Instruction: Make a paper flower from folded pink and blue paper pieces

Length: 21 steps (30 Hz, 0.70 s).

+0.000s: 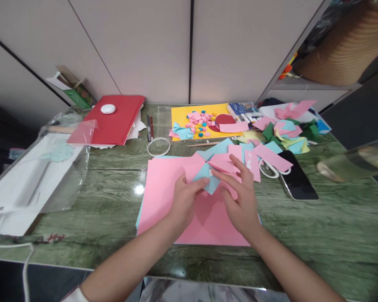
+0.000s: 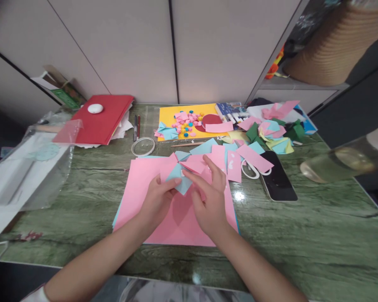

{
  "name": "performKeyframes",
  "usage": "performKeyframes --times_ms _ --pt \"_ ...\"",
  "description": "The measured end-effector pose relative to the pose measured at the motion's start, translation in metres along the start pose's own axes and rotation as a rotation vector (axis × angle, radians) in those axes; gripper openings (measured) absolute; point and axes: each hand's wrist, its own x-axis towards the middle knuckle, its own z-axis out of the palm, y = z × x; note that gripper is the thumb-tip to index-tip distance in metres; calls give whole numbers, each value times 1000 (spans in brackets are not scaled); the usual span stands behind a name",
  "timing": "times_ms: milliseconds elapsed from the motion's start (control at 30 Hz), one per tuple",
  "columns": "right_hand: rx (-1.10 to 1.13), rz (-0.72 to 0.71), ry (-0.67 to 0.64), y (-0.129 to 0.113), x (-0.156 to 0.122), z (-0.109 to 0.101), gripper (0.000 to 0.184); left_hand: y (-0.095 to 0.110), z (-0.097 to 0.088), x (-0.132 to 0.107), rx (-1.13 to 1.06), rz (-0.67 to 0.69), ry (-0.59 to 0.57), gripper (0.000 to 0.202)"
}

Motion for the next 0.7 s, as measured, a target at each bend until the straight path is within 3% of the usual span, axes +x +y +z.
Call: performKeyframes --times_ms 233,433,700 --pt "-104 -66 13 -2 -2 3 48 2 0 0 -51 -21 -31 23" --pt "-225 -165 46 0 -3 4 46 0 0 -1 -4 32 72 23" --pt "-692 -466 309 7 4 3 47 1 -3 3 -50 -81 63 15"
